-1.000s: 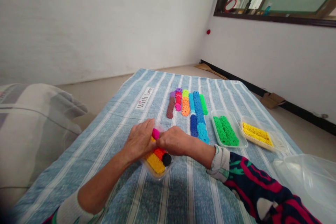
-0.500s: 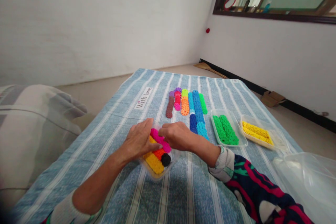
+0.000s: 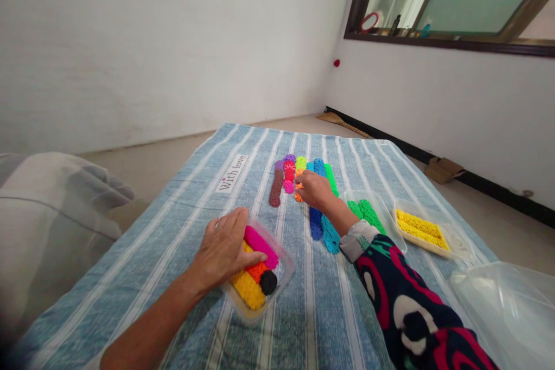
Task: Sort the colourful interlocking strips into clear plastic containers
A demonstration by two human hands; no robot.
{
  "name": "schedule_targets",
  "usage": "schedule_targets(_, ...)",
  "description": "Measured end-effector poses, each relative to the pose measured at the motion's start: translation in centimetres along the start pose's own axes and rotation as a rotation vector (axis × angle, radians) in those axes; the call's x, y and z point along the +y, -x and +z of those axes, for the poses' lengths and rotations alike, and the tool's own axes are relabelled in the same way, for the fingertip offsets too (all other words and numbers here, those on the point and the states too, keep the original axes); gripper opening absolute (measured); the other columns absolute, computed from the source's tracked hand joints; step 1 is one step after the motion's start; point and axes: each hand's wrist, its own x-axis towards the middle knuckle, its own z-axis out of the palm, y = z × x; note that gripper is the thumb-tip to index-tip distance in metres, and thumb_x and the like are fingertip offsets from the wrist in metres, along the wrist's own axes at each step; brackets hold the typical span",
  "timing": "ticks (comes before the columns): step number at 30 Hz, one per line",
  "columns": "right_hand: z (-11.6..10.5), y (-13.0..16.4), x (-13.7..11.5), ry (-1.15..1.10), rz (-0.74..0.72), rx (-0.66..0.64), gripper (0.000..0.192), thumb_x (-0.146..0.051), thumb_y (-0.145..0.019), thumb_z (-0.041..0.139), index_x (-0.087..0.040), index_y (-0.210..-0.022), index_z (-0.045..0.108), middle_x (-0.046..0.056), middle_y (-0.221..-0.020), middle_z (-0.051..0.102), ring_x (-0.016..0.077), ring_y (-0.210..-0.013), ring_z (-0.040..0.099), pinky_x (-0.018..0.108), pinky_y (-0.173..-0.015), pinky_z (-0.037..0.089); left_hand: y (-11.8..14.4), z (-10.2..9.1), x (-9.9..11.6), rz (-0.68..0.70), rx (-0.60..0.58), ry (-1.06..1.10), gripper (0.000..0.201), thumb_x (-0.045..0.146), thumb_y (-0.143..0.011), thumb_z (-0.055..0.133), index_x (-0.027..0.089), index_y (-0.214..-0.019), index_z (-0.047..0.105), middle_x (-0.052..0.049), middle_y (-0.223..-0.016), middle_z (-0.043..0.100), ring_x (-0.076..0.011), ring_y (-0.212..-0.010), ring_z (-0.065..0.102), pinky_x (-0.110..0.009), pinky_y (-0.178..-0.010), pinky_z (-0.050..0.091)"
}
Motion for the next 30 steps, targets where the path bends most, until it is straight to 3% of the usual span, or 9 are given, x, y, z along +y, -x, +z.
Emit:
schedule_targets(4, 0.2, -1.9, -0.9, 0.128, -0.073, -0.115, 0.025, -0.026, -0.088, 0.058, -0.018, -0.11, 0.069, 0.012, -0.116, 0.061, 0.0239, -0.108, 0.055, 0.031, -0.082, 0.041, 0.1, 0.2, -0.2, 0.004, 0.014, -0.009, 0.088, 0.053, -0.068, 0.07, 0.011, -0.139, 0.037, -0.023, -0.149, 0.043, -0.0352, -0.137, 0.041, -0.054, -0.113, 0.026)
schedule_targets(11, 0.7, -4.0, -1.6, 0.166, -0.12, -0.172, 0.037, -0.029, -0.086, 0.063, -0.026, -0.123, 0.065, 0.013, -0.121, 0.056, 0.0278, -0.117, 0.049, 0.035, -0.086, 0.042, 0.0, 0.9, -0.7, 0.034, 0.042, -0.028, 0.082, 0.05, -0.071, 0.067, 0.013, -0.139, 0.039, -0.021, -0.148, 0.044, -0.035, -0.136, 0.042, -0.053, -0.113, 0.027)
schedule_targets(15, 1.1, -4.4, -1.4, 0.179, -0.123, -0.182, 0.04, -0.028, -0.082, 0.068, -0.026, -0.122, 0.066, 0.012, -0.121, 0.057, 0.0281, -0.116, 0.05, 0.035, -0.086, 0.042, 0.1, 1.0, -0.7, 0.04, 0.069, -0.025, 0.081, 0.049, -0.071, 0.068, 0.013, -0.138, 0.04, -0.021, -0.146, 0.046, -0.0347, -0.134, 0.043, -0.053, -0.112, 0.029)
schedule_targets(30, 1.2, -5.2, -1.6, 0.154, -0.162, -0.157, 0.027, -0.018, -0.083, 0.06, -0.014, -0.109, 0.068, 0.011, -0.113, 0.059, 0.0218, -0.104, 0.053, 0.029, -0.082, 0.039, 0.1, 0.6, -0.5, 0.034, 0.049, -0.021, 0.08, 0.049, -0.07, 0.07, 0.015, -0.136, 0.04, -0.02, -0.142, 0.05, -0.0345, -0.13, 0.046, -0.052, -0.11, 0.03)
